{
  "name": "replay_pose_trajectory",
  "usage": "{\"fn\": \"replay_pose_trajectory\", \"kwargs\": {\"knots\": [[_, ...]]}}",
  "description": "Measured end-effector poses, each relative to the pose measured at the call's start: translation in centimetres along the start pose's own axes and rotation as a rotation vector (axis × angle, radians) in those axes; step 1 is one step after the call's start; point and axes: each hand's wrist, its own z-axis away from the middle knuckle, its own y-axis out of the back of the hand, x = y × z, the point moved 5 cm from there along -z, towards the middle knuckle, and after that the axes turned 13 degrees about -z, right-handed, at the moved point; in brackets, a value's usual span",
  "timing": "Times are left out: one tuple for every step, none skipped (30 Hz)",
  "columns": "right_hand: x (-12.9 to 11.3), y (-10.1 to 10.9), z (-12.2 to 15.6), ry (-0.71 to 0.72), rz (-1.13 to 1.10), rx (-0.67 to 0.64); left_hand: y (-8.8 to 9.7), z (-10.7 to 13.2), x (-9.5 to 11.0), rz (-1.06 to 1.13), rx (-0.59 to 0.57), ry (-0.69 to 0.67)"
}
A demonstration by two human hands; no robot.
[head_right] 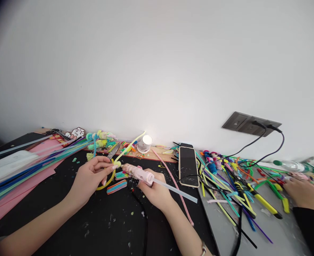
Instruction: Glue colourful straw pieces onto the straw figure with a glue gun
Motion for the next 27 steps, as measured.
{"fn": "replay_pose_trajectory", "kwargs": {"knots": [[0.0, 0.0, 0.0, -0.006, -0.001, -0.005, 0.0, 0.0, 0.0, 0.007, -0.002, 0.002], [0.1, -0.1, 0.0, -0.012, -0.004, -0.013, -0.1, 0.0, 0.0, 0.014, -0.004, 0.006], [0.2, -0.1, 0.1, -0.018, -0.006, -0.023, -0.1, 0.0, 0.0, 0.020, -0.004, 0.011], [0.3, -0.2, 0.1, -0.021, -0.009, -0.034, -0.1, 0.0, 0.0, 0.026, -0.003, 0.015], [0.3, -0.3, 0.2, -0.021, -0.011, -0.044, -0.1, 0.0, 0.0, 0.029, -0.003, 0.016], [0.3, -0.3, 0.2, -0.020, -0.011, -0.051, -0.1, 0.0, 0.1, 0.029, -0.003, 0.016], [0.3, -0.4, 0.2, -0.018, -0.008, -0.057, -0.2, 0.0, 0.1, 0.027, -0.003, 0.015], [0.2, -0.4, 0.2, -0.016, -0.004, -0.060, -0.2, 0.0, 0.1, 0.026, -0.004, 0.014], [0.1, -0.5, 0.2, -0.013, 0.001, -0.063, -0.2, 0.0, 0.2, 0.025, -0.004, 0.011], [0.0, -0.5, 0.2, -0.009, 0.006, -0.065, -0.2, 0.0, 0.2, 0.026, -0.006, 0.008], [-0.1, -0.5, 0.2, -0.005, 0.011, -0.068, -0.2, 0.0, 0.3, 0.028, -0.005, 0.006], [-0.2, -0.5, 0.2, -0.002, 0.018, -0.075, -0.2, 0.0, 0.3, 0.032, -0.002, 0.005], [-0.3, -0.5, 0.2, -0.001, 0.027, -0.083, -0.1, 0.0, 0.4, 0.038, 0.002, 0.006], [-0.4, -0.5, 0.2, 0.000, 0.041, -0.093, -0.1, 0.0, 0.4, 0.045, 0.008, 0.008], [-0.5, -0.6, 0.2, 0.001, 0.062, -0.103, 0.0, 0.0, 0.4, 0.052, 0.014, 0.009], [-0.5, -0.5, 0.2, 0.003, 0.090, -0.110, 0.0, 0.0, 0.4, 0.060, 0.020, 0.011], [-0.6, -0.5, 0.2, 0.008, 0.121, -0.115, 0.1, -0.1, 0.4, 0.071, 0.026, 0.012], [-0.5, -0.4, 0.2, 0.012, 0.153, -0.116, 0.1, -0.1, 0.3, 0.084, 0.029, 0.011], [-0.5, -0.3, 0.3, 0.015, 0.184, -0.115, 0.1, -0.2, 0.2, 0.099, 0.032, 0.010], [-0.4, -0.2, 0.3, 0.018, 0.211, -0.111, 0.1, -0.3, 0.1, 0.115, 0.035, 0.009], [-0.3, -0.1, 0.3, 0.023, 0.238, -0.104, 0.2, -0.4, 0.0, 0.132, 0.036, 0.010], [-0.3, 0.1, 0.3, 0.034, 0.269, -0.092, 0.2, -0.4, -0.1, 0.148, 0.036, 0.013], [-0.2, 0.3, 0.3, 0.047, 0.310, -0.071, 0.2, -0.4, -0.1, 0.160, 0.034, 0.016], [-0.1, 0.5, 0.3, 0.060, 0.362, -0.043, 0.2, -0.5, -0.2, 0.168, 0.032, 0.019], [-0.1, 0.8, 0.2, 0.072, 0.421, -0.013, 0.2, -0.4, -0.1, 0.171, 0.032, 0.022], [0.0, 1.0, 0.2, 0.078, 0.483, 0.016, 0.2, -0.4, -0.1, 0.170, 0.031, 0.024], [0.1, 1.3, 0.1, 0.077, 0.544, 0.039, 0.2, -0.4, 0.0, 0.165, 0.031, 0.024]]}}
